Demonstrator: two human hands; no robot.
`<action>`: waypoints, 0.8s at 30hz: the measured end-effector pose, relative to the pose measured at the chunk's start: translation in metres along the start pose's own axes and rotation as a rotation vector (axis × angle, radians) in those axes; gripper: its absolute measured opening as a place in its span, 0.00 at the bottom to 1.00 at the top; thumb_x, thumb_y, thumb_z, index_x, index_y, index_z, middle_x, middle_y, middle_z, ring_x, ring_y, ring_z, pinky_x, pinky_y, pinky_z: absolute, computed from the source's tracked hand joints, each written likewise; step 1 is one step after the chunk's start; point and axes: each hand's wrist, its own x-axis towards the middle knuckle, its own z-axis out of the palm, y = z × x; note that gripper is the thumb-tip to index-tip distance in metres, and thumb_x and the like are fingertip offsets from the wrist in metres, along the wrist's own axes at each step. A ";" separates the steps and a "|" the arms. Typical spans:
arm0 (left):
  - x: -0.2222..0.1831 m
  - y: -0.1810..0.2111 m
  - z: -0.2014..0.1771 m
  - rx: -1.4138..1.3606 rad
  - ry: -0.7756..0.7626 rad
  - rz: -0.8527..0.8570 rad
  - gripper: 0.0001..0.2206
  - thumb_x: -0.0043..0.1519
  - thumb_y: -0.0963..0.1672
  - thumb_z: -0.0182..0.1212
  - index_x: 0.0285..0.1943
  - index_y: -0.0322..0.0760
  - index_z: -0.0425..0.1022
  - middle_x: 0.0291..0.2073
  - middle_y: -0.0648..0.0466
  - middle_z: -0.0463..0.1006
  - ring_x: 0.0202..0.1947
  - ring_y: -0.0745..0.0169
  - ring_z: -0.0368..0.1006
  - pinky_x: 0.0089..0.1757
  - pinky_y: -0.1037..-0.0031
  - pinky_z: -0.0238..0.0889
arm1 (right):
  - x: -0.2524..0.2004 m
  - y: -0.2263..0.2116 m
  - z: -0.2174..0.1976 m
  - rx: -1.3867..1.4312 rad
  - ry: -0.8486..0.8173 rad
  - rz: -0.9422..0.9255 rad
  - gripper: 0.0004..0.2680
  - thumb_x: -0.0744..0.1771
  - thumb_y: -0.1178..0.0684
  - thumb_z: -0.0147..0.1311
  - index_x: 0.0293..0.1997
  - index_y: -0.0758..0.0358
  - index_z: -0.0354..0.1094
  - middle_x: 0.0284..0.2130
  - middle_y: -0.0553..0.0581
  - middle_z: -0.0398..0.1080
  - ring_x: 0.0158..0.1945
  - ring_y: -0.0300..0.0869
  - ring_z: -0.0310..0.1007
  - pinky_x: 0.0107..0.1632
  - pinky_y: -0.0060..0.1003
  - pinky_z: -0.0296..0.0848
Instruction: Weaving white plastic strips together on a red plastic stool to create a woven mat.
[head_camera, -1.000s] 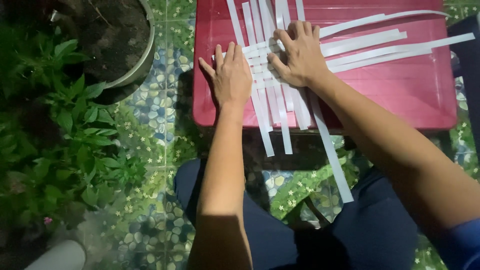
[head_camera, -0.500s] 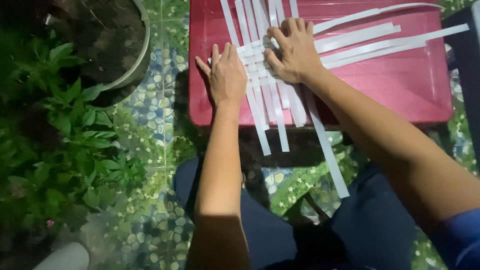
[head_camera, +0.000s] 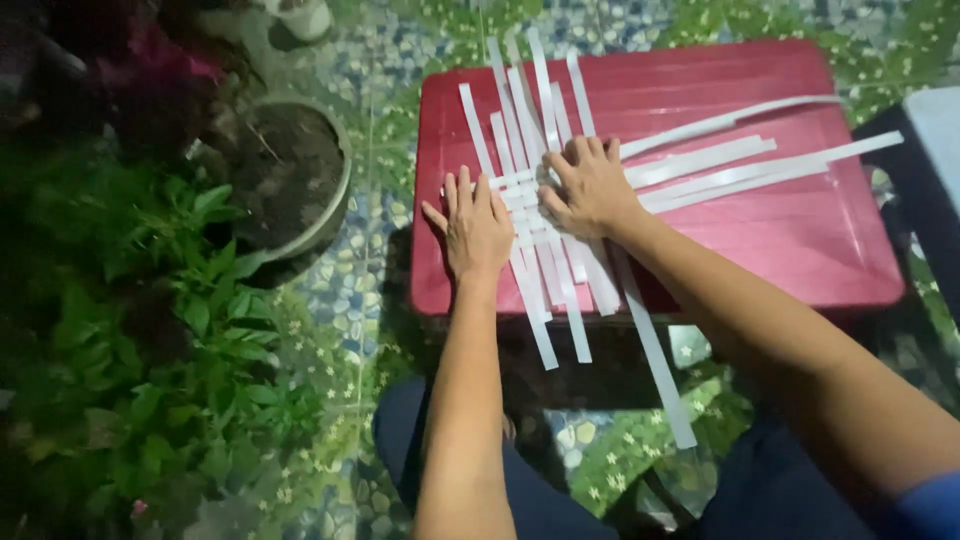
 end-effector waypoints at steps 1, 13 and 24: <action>0.001 0.001 -0.002 -0.011 0.035 0.009 0.16 0.58 0.45 0.42 0.52 0.35 0.69 0.57 0.46 0.62 0.61 0.48 0.53 0.54 0.39 0.35 | 0.001 0.003 0.003 -0.020 -0.047 0.008 0.15 0.63 0.36 0.36 0.45 0.53 0.57 0.34 0.58 0.56 0.43 0.54 0.58 0.50 0.57 0.50; -0.031 -0.038 -0.057 -0.247 0.607 0.030 0.15 0.61 0.43 0.41 0.54 0.43 0.69 0.57 0.53 0.64 0.58 0.62 0.59 0.57 0.70 0.34 | -0.114 0.053 -0.135 0.206 0.337 0.082 0.17 0.62 0.57 0.53 0.53 0.72 0.57 0.45 0.70 0.61 0.54 0.61 0.55 0.57 0.53 0.50; -0.162 -0.036 -0.184 -0.141 -0.348 -0.753 0.20 0.58 0.52 0.36 0.51 0.46 0.69 0.51 0.54 0.67 0.50 0.48 0.61 0.48 0.58 0.54 | -0.420 0.084 -0.172 -0.217 0.343 0.613 0.15 0.66 0.58 0.57 0.55 0.77 0.65 0.44 0.70 0.67 0.47 0.56 0.66 0.48 0.43 0.64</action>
